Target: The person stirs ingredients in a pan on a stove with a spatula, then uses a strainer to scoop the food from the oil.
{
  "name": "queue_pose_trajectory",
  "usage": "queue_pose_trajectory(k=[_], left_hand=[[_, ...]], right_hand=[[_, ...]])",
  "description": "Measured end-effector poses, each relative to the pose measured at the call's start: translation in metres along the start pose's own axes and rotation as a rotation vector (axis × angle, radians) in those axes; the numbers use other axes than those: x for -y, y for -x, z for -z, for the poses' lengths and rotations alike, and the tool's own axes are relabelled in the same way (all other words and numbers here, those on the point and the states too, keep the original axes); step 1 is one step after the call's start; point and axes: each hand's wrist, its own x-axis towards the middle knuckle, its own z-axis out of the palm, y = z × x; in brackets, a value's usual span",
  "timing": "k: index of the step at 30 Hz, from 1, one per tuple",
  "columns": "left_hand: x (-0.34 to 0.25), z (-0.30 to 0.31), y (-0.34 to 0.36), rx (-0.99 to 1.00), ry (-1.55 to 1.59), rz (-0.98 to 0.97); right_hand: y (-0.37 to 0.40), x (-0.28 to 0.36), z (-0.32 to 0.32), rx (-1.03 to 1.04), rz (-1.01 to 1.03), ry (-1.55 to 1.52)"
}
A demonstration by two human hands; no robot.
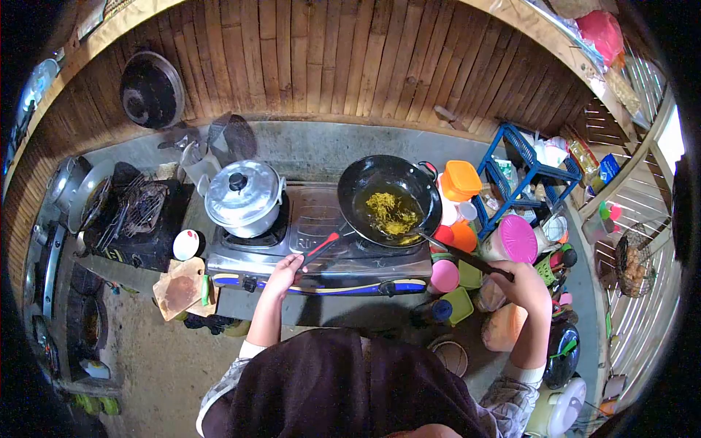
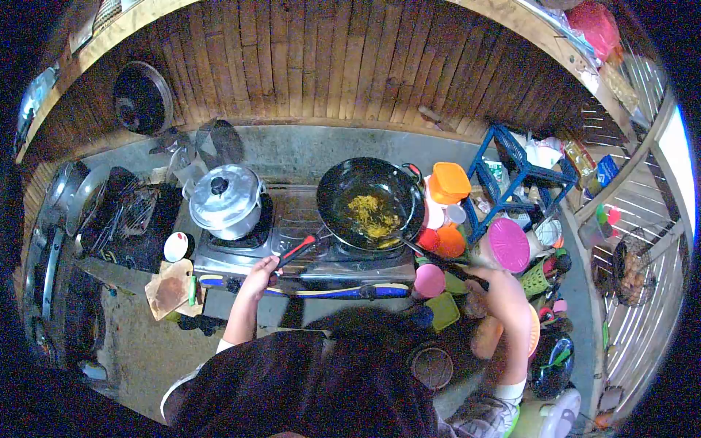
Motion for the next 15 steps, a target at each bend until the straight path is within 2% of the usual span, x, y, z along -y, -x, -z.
queue_pose_trajectory(k=[15], left_hand=[[-0.003, -0.003, 0.005, 0.011, -0.025, -0.01]], right_hand=[[-0.001, 0.003, 0.007, 0.011, 0.022, 0.01]])
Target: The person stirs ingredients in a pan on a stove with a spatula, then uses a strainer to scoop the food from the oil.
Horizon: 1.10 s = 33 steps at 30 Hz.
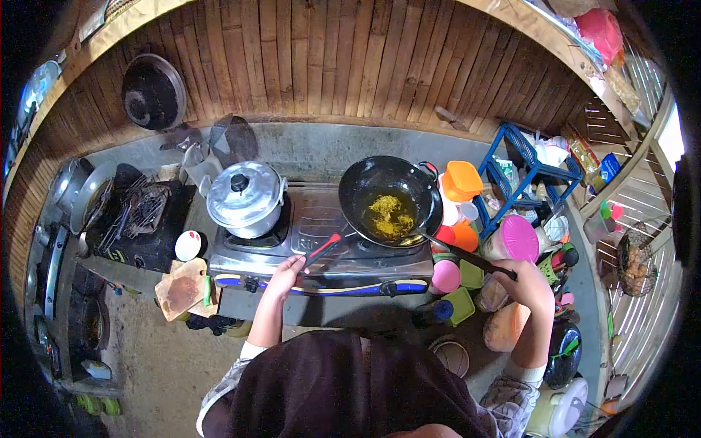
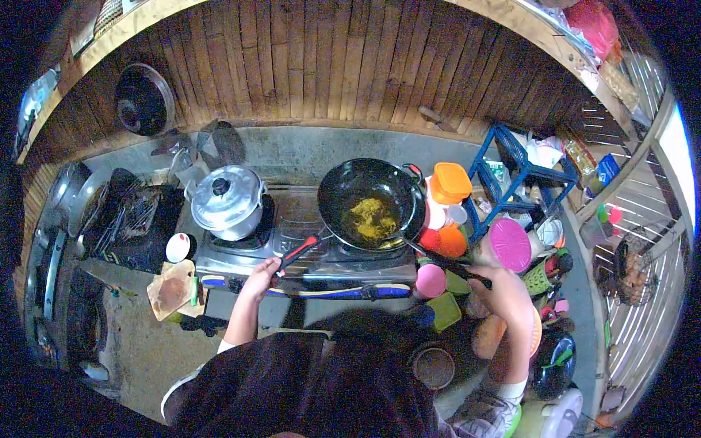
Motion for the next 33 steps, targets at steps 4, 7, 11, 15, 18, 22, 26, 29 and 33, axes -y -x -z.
queue_pose_trajectory(k=[4, 7, 11, 15, 18, 22, 26, 29, 33], left_hand=[[0.0, 0.0, 0.0, 0.003, -0.007, 0.01], [-0.003, -0.002, 0.002, -0.001, -0.002, 0.009], [-0.002, -0.001, 0.001, -0.003, 0.011, 0.018], [-0.001, 0.001, 0.0, -0.003, -0.017, 0.013], [-0.002, 0.0, 0.0, -0.011, -0.032, 0.021], [-0.003, 0.0, 0.001, -0.011, -0.017, 0.02], [-0.001, 0.003, 0.001, 0.001, -0.051, 0.029], [-0.001, 0.002, 0.0, 0.028, -0.004, 0.009], [0.001, 0.002, -0.001, -0.002, -0.012, 0.03]], right_hand=[[0.0, 0.001, 0.0, 0.002, -0.018, -0.005], [-0.001, 0.003, 0.0, 0.012, -0.036, 0.023], [-0.005, -0.003, -0.007, 0.011, -0.008, -0.009], [-0.013, -0.003, -0.011, 0.021, 0.0, 0.03], [-0.021, -0.003, -0.016, 0.047, -0.022, 0.005], [-0.032, -0.002, -0.02, 0.049, 0.007, 0.007], [-0.043, 0.003, -0.025, 0.035, 0.029, 0.018], [-0.051, 0.01, -0.03, 0.094, -0.019, -0.001], [-0.059, 0.015, -0.051, 0.054, -0.065, 0.01]])
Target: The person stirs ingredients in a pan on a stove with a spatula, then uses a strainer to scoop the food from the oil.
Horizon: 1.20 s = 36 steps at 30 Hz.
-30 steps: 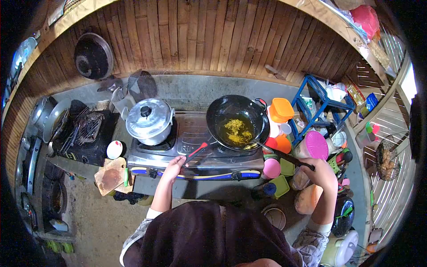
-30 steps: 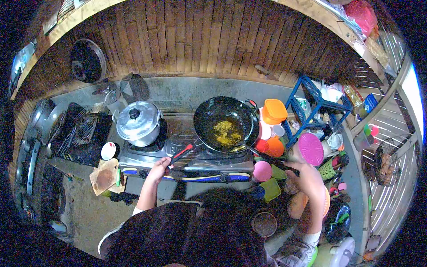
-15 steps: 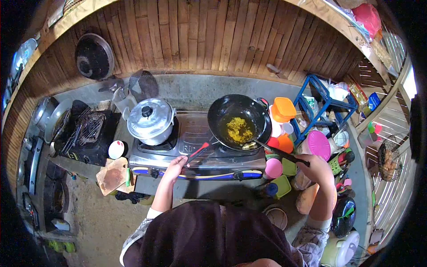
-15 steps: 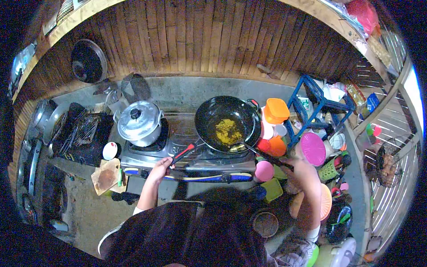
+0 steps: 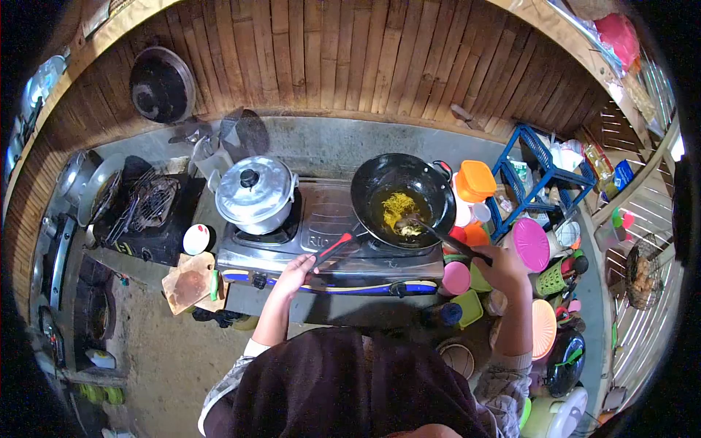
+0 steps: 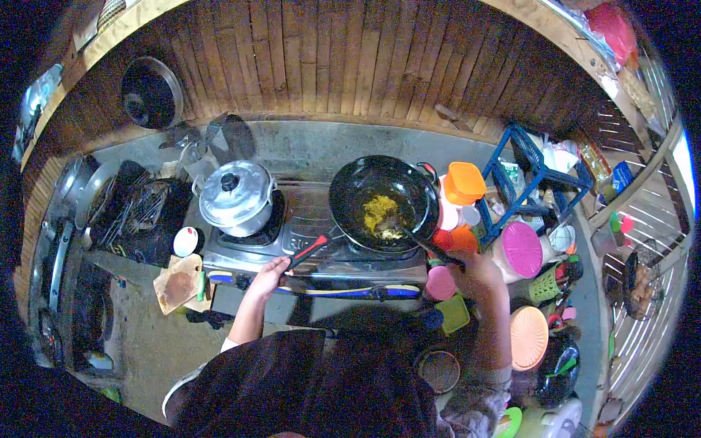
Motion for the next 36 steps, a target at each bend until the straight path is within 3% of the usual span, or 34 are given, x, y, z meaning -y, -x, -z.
queue_pose_trajectory(k=[2, 4, 10, 18, 26, 29, 36], left_hand=[[0.002, 0.0, -0.001, 0.001, 0.015, 0.0], [0.001, 0.0, -0.001, 0.006, 0.011, -0.003], [-0.002, -0.001, 0.0, 0.024, 0.024, 0.006], [0.004, 0.001, -0.004, 0.027, 0.071, -0.007], [0.005, 0.0, -0.003, 0.03, 0.078, -0.009], [0.004, -0.002, -0.001, 0.025, 0.084, -0.013], [0.007, 0.0, -0.003, 0.026, 0.067, -0.036]], right_hand=[[-0.004, 0.002, -0.008, -0.002, -0.005, 0.05], [-0.012, -0.003, -0.027, -0.094, 0.13, -0.085], [-0.036, 0.004, -0.066, -0.217, 0.146, -0.184], [-0.057, 0.006, -0.105, -0.254, 0.046, -0.141], [-0.039, -0.016, -0.101, -0.279, 0.106, -0.216], [-0.026, -0.015, -0.087, -0.206, 0.033, -0.192], [0.015, 0.0, -0.046, -0.123, 0.12, -0.217]])
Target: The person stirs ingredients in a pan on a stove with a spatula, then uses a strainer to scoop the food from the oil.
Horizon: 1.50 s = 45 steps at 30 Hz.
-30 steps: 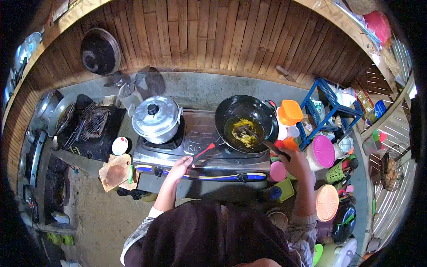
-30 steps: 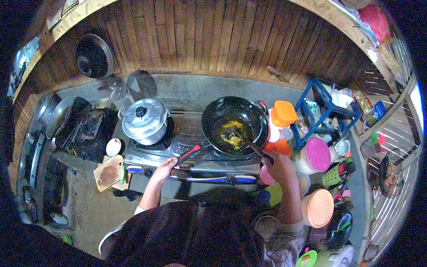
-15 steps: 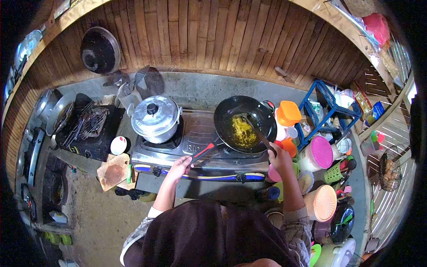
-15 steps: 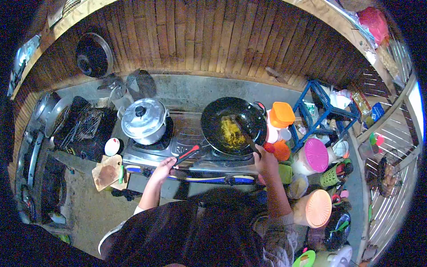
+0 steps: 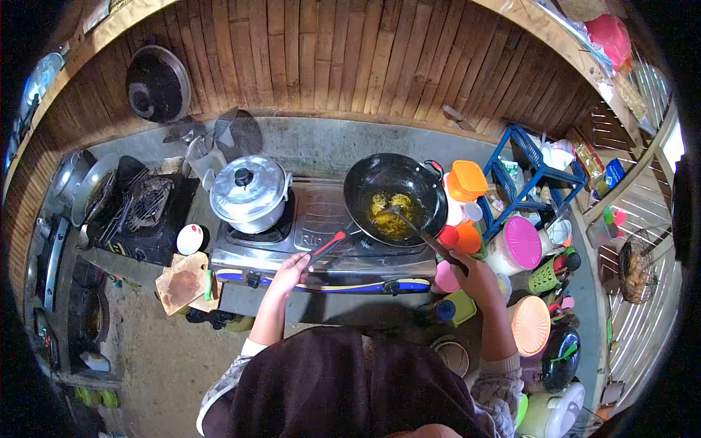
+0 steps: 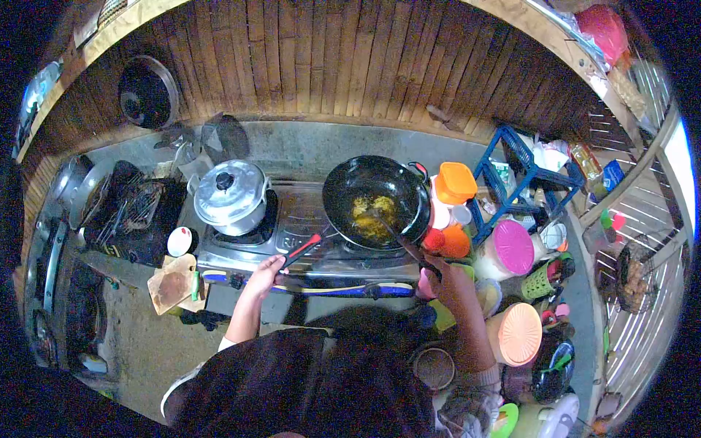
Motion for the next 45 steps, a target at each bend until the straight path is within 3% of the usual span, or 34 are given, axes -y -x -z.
queue_pose_trajectory(k=[2, 8, 10, 14, 16, 32, 34, 45], left_hand=[[0.0, 0.0, 0.0, -0.005, -0.013, -0.003], [-0.005, -0.004, 0.003, -0.022, -0.026, 0.02], [-0.01, -0.007, 0.005, -0.039, -0.081, 0.023], [-0.005, -0.004, 0.002, -0.03, -0.075, 0.004], [-0.007, -0.005, 0.004, -0.028, -0.058, 0.001], [-0.005, -0.001, 0.002, -0.03, -0.051, 0.043], [-0.005, 0.0, 0.002, 0.009, -0.017, 0.033], [-0.013, -0.002, 0.003, -0.026, -0.037, 0.06]], right_hand=[[0.008, 0.003, 0.006, 0.003, 0.029, -0.004], [0.025, 0.021, 0.036, 0.144, -0.165, 0.054], [0.03, 0.003, 0.036, 0.084, -0.071, 0.006], [0.034, 0.006, 0.054, 0.125, -0.126, 0.079], [0.036, 0.007, 0.059, 0.055, -0.026, 0.027], [0.037, 0.018, 0.068, 0.037, -0.008, 0.09], [0.036, 0.021, 0.067, 0.07, -0.097, 0.075], [0.023, 0.021, 0.056, 0.071, -0.11, 0.1]])
